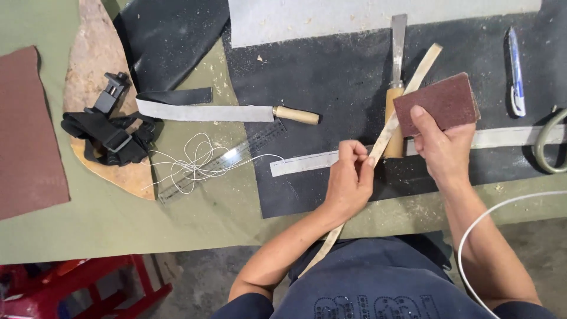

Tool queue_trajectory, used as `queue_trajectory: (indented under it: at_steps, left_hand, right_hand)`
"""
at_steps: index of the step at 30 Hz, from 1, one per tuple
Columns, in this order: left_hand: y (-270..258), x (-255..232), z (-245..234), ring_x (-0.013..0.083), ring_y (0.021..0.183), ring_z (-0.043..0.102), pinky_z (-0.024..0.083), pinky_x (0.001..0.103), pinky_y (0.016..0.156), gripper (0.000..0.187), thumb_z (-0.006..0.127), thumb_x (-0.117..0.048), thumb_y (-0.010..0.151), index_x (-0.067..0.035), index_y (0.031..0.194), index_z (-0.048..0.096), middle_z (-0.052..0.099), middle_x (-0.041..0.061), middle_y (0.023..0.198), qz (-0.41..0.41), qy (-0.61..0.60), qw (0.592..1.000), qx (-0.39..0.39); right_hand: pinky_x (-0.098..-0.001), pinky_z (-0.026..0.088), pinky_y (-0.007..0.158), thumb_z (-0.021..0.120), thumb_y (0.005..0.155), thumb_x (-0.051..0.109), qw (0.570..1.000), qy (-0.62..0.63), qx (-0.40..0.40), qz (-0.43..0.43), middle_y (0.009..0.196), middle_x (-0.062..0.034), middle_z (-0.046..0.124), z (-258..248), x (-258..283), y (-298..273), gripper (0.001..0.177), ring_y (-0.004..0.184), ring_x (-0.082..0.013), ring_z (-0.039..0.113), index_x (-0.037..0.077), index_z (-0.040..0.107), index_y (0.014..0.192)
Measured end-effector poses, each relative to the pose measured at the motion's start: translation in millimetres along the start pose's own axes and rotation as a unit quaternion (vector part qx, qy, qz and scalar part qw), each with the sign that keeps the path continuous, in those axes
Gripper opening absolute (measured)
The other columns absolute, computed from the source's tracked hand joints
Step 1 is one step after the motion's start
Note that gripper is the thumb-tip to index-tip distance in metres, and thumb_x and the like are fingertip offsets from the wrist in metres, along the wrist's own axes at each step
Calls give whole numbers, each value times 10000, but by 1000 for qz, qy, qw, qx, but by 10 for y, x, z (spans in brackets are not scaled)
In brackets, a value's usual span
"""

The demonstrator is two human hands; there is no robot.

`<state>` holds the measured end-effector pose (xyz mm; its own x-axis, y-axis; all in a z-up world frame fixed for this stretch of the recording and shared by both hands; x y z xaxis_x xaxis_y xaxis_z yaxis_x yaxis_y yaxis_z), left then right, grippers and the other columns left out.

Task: A person uses a piece of sandpaper to smooth the surface of a long, thin wooden strip on a workshop table.

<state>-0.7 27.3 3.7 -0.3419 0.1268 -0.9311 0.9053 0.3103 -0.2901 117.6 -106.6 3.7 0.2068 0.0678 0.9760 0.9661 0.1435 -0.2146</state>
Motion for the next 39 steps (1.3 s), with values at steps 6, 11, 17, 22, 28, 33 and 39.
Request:
queue_trajectory:
  at_steps: [6, 11, 17, 22, 28, 33, 39]
  left_hand:
    - [252, -164, 101, 171, 716, 561, 446, 367, 696, 306, 475, -214, 1032, -75, 1300, 419, 594, 23, 863, 44, -16, 999, 3]
    - [356, 110, 314, 348, 745, 687, 536, 444, 660, 201, 498, -106, 1017, -113, 1205, 425, 686, 114, 839, 107, 3, 992, -61]
    - [301, -36, 292, 114, 574, 438, 359, 328, 554, 85, 468, -150, 1021, -114, 1082, 420, 497, -9, 754, 71, -39, 995, -61]
    - [278, 22, 301, 141, 572, 466, 393, 346, 586, 90, 468, -136, 1022, -115, 1092, 414, 507, -13, 753, 77, -41, 993, -76]
    - [281, 20, 299, 115, 592, 445, 390, 317, 594, 94, 485, -112, 1014, -121, 1053, 400, 466, -20, 735, 88, -66, 991, -82]
    - [291, 2, 255, 105, 584, 436, 368, 307, 554, 102, 494, -104, 1014, -111, 1029, 393, 467, -15, 732, 77, -89, 988, -96]
    - [294, -7, 285, 106, 587, 427, 365, 308, 554, 88, 492, -128, 1002, -128, 1004, 404, 424, -22, 760, 86, -70, 990, -87]
  right_hand:
    - [-224, 366, 425, 696, 1062, 214, 1000, -24, 3, -4, 742, 29, 557, 7, 94, -85, 199, 501, -62, 443, 117, 582, 931]
    - [-285, 337, 405, 714, 1057, 116, 996, -63, -12, -68, 460, -50, 499, 33, 40, -255, 475, 376, -98, 413, 89, 591, 599]
    - [-289, 315, 445, 784, 1108, 248, 988, -77, -127, -29, 558, 76, 427, -63, -56, 451, 609, 504, -39, 393, 193, 468, 590]
    - [-262, 465, 630, 715, 1044, 261, 991, -25, -126, 23, 947, -8, 589, 115, -12, -202, 369, 758, -98, 535, 107, 404, 1169]
    - [-310, 484, 591, 714, 1090, 201, 977, -117, -135, -121, 834, -9, 648, 244, -51, 227, 213, 756, -122, 620, 72, 671, 926]
    - [-298, 558, 819, 675, 1094, 193, 985, 9, -121, -119, 1078, -37, 622, 211, 10, -111, 184, 970, -148, 621, 92, 549, 1180]
    - [-356, 603, 758, 676, 1107, 90, 965, -98, -92, -224, 1078, -204, 651, 216, -19, 178, 235, 962, -306, 664, -80, 575, 1236]
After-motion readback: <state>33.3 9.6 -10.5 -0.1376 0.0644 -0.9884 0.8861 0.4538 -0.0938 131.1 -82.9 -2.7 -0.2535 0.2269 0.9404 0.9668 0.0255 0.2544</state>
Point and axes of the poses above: each hand's wrist, its own y-axis towards the middle knuckle, its own z-axis out of the palm, x = y × z, the point moved 3 cm from there along y, towards the middle knuckle
